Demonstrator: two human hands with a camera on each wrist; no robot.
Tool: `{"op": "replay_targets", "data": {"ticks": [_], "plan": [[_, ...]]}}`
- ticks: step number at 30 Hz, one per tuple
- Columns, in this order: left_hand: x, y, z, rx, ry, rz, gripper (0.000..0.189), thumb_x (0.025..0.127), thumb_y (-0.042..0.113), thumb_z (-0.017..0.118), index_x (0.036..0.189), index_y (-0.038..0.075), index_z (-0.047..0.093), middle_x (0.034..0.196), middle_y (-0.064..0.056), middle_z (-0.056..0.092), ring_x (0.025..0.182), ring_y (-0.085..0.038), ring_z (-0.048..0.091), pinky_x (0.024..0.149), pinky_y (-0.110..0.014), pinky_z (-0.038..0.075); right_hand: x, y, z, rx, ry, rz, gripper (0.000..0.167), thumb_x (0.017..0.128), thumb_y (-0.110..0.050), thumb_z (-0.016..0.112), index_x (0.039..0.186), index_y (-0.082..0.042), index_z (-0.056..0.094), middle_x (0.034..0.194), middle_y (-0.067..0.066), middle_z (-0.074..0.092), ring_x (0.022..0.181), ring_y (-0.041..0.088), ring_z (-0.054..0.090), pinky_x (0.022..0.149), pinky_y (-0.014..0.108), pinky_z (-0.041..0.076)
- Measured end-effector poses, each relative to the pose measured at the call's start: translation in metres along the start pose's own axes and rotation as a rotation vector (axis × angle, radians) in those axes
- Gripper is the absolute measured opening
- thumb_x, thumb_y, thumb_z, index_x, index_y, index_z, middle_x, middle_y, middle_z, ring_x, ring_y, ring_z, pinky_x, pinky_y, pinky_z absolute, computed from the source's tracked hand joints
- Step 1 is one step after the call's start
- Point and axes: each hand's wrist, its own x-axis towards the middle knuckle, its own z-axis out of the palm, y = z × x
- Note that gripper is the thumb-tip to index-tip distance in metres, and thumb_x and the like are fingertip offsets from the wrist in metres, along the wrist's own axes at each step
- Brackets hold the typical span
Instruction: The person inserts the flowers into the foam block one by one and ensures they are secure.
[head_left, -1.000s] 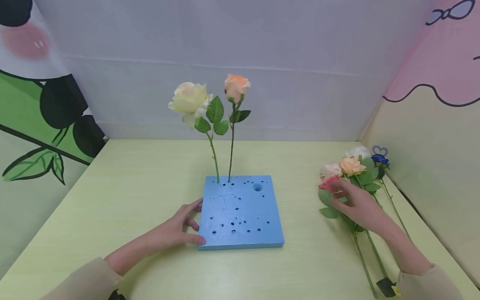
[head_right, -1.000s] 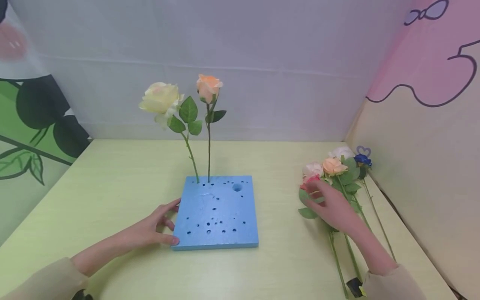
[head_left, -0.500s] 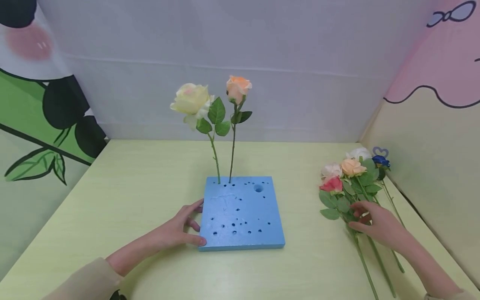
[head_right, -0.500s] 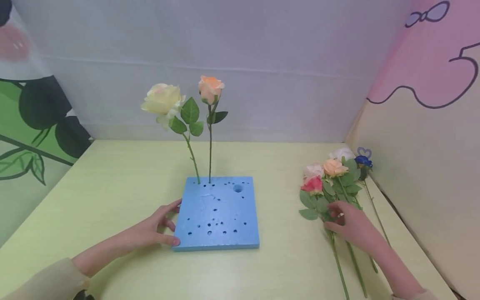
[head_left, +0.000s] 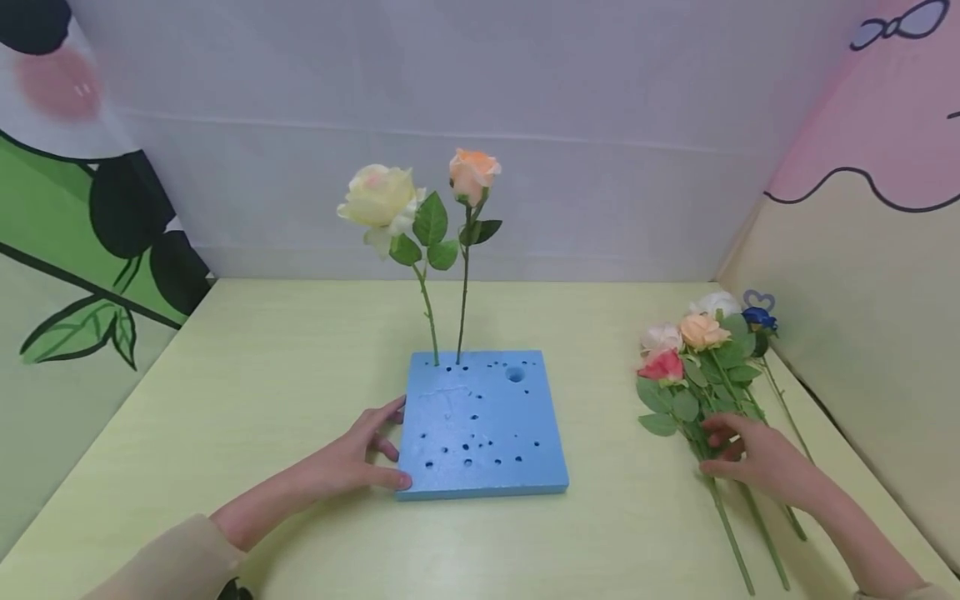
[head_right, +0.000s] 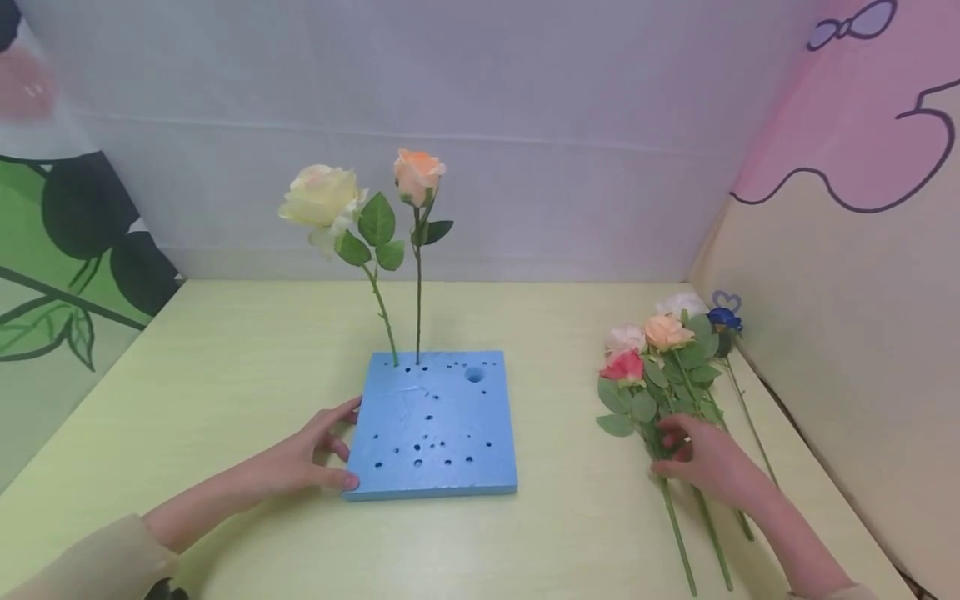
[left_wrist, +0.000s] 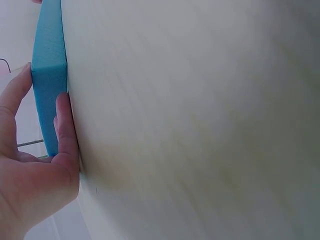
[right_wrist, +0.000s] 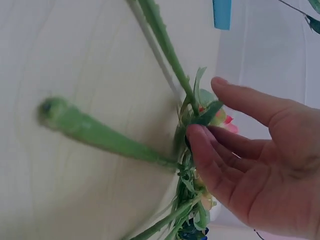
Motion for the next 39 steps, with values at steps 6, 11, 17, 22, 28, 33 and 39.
{"op": "replay_targets", "data": {"ticks": [6,11,17,22,28,33,39], "plan": [[-0.001,0.0,-0.002,-0.014,-0.013,0.043,0.112,0.078,0.03,0.084,0.16,0.016,0.01,0.157,-0.015,0.026,0.108,-0.018,0.055,0.091,-0.034,0.044,-0.002,0.007,0.002,0.052,-0.05,-0.02,0.076,0.081,-0.032,0.08,0.134,0.01,0.046,0.095,0.007,0.059,0.074,0.002,0.054,0.061,0.022,0.048],[-0.001,0.0,-0.001,-0.006,-0.014,0.03,0.111,0.078,0.031,0.084,0.16,0.017,0.01,0.157,-0.013,0.026,0.107,-0.016,0.055,0.092,-0.033,0.042,0.002,0.005,0.007,-0.012,-0.053,-0.031,0.082,0.079,-0.034,0.081,0.137,0.01,0.044,0.095,0.005,0.059,0.074,0.003,0.052,0.061,0.022,0.045],[-0.001,-0.001,-0.001,0.007,-0.007,0.01,0.112,0.078,0.033,0.084,0.16,0.018,0.01,0.156,-0.013,0.027,0.106,-0.015,0.055,0.093,-0.033,0.042,0.012,-0.007,0.012,-0.097,-0.056,-0.078,0.088,0.076,-0.038,0.083,0.14,0.009,0.045,0.092,0.001,0.059,0.076,0.005,0.049,0.063,0.022,0.043],[0.0,-0.002,-0.001,-0.002,-0.002,0.004,0.112,0.077,0.033,0.085,0.16,0.02,0.011,0.155,-0.01,0.028,0.107,-0.017,0.054,0.095,-0.036,0.04,0.021,-0.018,0.017,-0.116,-0.074,-0.073,0.092,0.077,-0.043,0.082,0.144,0.007,0.041,0.09,-0.001,0.059,0.078,0.008,0.05,0.065,0.022,0.043],[0.0,0.0,0.0,0.006,0.002,-0.016,0.112,0.077,0.033,0.085,0.16,0.019,0.01,0.155,-0.011,0.028,0.107,-0.016,0.054,0.096,-0.036,0.041,0.035,-0.031,0.025,-0.094,-0.052,-0.107,0.09,0.078,-0.04,0.081,0.142,0.009,0.041,0.092,0.001,0.059,0.081,0.011,0.051,0.066,0.023,0.043],[0.0,0.002,0.0,0.002,0.0,-0.015,0.113,0.077,0.031,0.085,0.16,0.017,0.01,0.155,-0.012,0.028,0.107,-0.015,0.055,0.097,-0.037,0.041,0.046,-0.042,0.028,-0.05,-0.045,-0.137,0.089,0.08,-0.032,0.081,0.146,0.008,0.037,0.096,0.005,0.058,0.08,0.013,0.051,0.065,0.022,0.044],[0.0,0.003,0.001,0.007,0.001,-0.014,0.113,0.077,0.03,0.085,0.16,0.018,0.009,0.155,-0.012,0.029,0.106,-0.015,0.055,0.097,-0.038,0.041,0.055,-0.048,0.032,-0.015,-0.001,-0.172,0.092,0.079,-0.027,0.082,0.148,0.007,0.033,0.106,0.011,0.061,0.083,0.013,0.057,0.068,0.023,0.049]]}}
